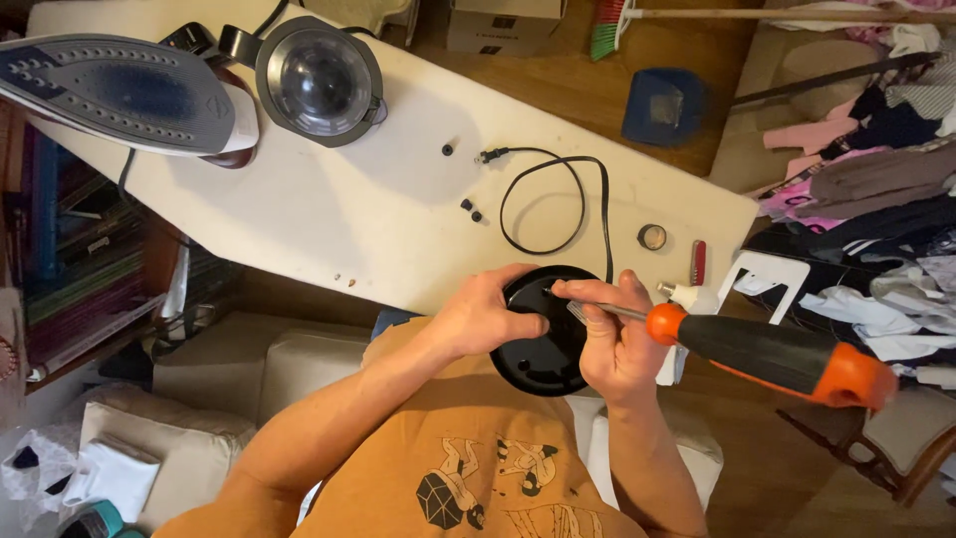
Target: The person uses a screwdriver to remove screws from the base of a small black circular device. They place the screws on the table and continue unscrewing additional fasteners from the same object.
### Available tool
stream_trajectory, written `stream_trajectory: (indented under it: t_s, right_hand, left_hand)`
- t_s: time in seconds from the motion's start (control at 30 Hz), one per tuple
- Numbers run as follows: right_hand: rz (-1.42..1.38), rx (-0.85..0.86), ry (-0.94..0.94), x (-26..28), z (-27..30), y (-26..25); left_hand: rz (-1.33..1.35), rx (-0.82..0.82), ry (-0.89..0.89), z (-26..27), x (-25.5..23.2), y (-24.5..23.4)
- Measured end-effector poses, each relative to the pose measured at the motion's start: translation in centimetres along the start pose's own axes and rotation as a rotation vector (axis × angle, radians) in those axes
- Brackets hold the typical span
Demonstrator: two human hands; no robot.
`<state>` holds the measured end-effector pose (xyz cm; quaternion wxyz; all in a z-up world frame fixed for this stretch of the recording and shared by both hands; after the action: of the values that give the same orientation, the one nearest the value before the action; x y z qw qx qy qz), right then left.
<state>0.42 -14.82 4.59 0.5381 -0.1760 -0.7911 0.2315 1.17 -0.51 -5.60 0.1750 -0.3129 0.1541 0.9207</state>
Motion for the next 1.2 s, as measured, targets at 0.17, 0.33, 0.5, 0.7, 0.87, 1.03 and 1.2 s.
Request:
stream_trajectory:
  t_s: [0.17,0.33,0.5,0.7,0.87,1.03,1.2]
  right_hand:
    - [-0.121,-0.147,-0.287,-1.3,0.9,-0.1]
    - [-0.206,-0.162,-0.171,-1.8,0.8,0.3]
    - [-0.267,0.003,-0.019,-2.6,0.3,0.1]
    - [-0.329,0.029,-0.006,-1.2,-0.7,-0.2]
    - [-0.287,-0.088,-0.076,-2.5,0.4,-0.1]
    - [-0.223,-0.078,-0.052,-3.3,0.3,-0.2]
    - [-0.125,-0.019,-0.071,-1.2,-1.8,-0.6]
  left_hand:
    - [-0.004,-0.008,-0.011,0.0,0.1,0.0]
    - [0.001,-0.013,-0.008,-0.6,0.6,-0.1]
    - [0.015,-0.038,-0.01,-0.9,0.5,-0.5]
    - [0.018,-0.037,0.001,-0.6,0.1,-0.7]
    - [0.011,-0.047,0.018,-1.4,0.6,-0.8]
    - [-0.003,-0.051,0.025,-1.4,0.6,-0.9]
    - [-0.016,-0.043,0.012,-1.3,0.0,-1.1]
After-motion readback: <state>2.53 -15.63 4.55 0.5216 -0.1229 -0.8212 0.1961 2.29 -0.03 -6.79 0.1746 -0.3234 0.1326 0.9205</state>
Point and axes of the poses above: each hand's wrist, its own z-axis away from the middle knuckle, its own y-axis out of the palm, x = y × z, the point moved 6 cm from there along -z, towards the middle knuckle, and after that the axes turned 9 degrees about -y, right-handed, at the moved point
